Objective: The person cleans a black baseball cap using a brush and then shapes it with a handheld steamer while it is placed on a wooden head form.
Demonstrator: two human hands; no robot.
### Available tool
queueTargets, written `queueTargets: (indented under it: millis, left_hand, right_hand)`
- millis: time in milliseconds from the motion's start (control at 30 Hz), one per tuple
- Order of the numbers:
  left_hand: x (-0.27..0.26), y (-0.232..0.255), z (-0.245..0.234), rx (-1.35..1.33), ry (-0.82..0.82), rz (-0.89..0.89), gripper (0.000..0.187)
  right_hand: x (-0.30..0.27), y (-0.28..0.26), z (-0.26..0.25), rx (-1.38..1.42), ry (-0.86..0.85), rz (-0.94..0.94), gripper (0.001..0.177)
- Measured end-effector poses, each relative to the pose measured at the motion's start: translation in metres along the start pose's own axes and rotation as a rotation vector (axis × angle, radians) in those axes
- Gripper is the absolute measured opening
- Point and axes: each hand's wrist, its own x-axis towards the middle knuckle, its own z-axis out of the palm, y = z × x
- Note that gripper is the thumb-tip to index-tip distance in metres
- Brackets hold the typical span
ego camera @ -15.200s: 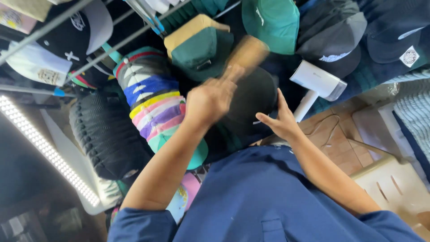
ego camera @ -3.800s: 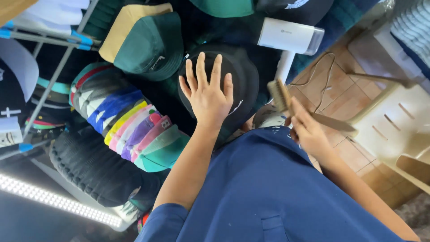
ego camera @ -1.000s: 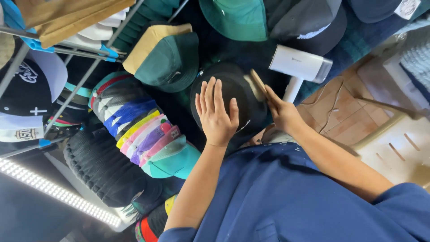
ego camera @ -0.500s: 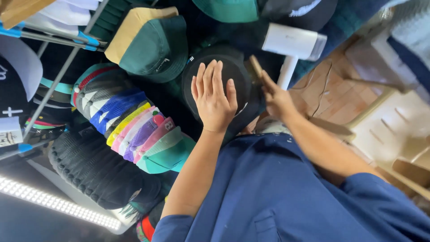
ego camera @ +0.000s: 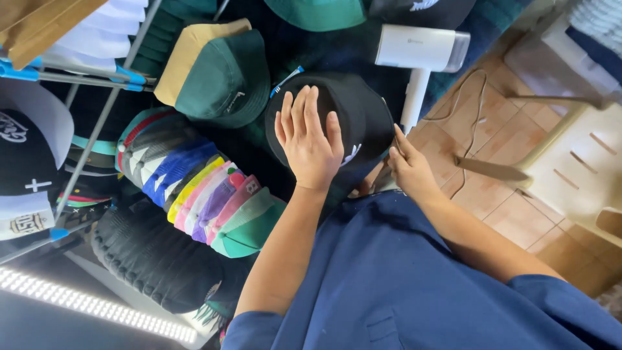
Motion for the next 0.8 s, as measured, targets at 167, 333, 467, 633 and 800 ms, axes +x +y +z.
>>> queueTargets:
  millis: [167, 333, 467, 633, 800]
  left_hand:
    - [-0.004, -0.001, 0.002, 0.021, -0.018, 0.003, 0.043]
    - [-0.001, 0.002, 0.0, 0.046, -0.041, 0.005, 0.038]
    - [0.006, 0.012, -0.002, 0.168, -0.168, -0.001, 0.06]
    - [0.005, 0.013, -0.003, 0.215, -0.226, 0.005, 0.06]
    - [0.004, 0.013, -0.003, 0.136, -0.16, -0.02, 0.049]
  right_hand:
    - [-0.024, -0.001, -0.016, 0.059, 0.033, 0.034, 0.054]
    - [-0.044, -0.052, -0.035, 0.007, 0.154, 0.022, 0.053]
    - [-0.048, -0.091, -0.006, -0.245, 0.106, -0.129, 0.056]
    - [-0.014, -0.087, 0.016, -0.309, 0.055, -0.043, 0.057]
    - [-0.024, -0.127, -0.006, -0.194, 0.056, -0.225, 0.054]
